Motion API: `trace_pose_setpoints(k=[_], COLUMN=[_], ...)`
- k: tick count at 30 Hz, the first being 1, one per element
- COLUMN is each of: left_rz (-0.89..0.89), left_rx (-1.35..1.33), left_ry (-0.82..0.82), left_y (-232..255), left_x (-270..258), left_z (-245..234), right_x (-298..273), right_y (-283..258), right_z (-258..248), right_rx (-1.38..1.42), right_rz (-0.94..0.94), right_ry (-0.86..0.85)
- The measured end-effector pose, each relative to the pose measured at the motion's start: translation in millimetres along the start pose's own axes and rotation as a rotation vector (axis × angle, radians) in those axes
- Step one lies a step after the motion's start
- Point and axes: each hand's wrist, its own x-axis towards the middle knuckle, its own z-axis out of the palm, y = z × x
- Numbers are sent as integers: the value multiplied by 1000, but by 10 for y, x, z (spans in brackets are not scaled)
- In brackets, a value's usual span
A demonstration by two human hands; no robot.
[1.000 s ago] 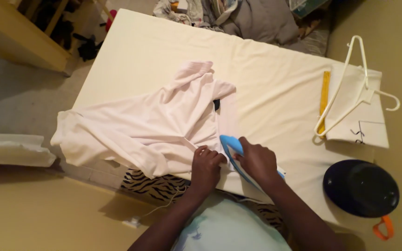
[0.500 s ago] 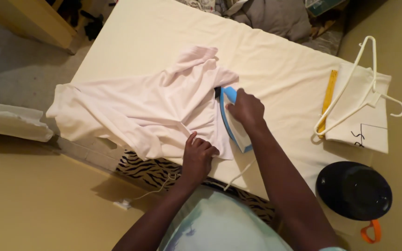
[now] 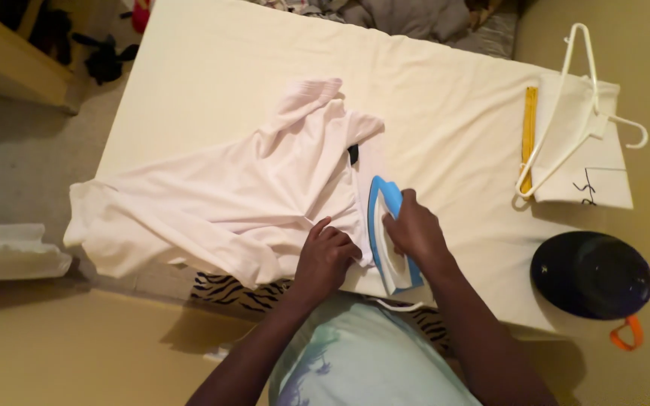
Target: Ironing a white long-sleeved shirt on a flat surface using a hand iron.
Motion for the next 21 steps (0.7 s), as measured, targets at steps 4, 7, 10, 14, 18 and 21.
trace_pose_setpoints(k=[4, 7, 10, 14, 18, 21], left_rz=[57, 98, 140, 128, 135, 139], left_rx=[-12, -67, -49, -115, -141, -203], left_ry=[-99, -141, -148, -148, -173, -171], left_y=[-139, -142, -215, -266, -322, -354], left_x=[29, 41, 50, 14, 33, -8], left_z=[31, 70, 51, 102, 98, 119], right_x=[274, 456, 457, 203, -159, -106], right_y=[-170, -191, -276, 40, 284, 212], right_z=[-29, -37, -15, 217, 362, 360], right_rx=[62, 81, 18, -94, -194, -172], right_rz=[63, 48, -4, -7, -30, 7], right_ry=[87, 130, 147, 127, 124, 117])
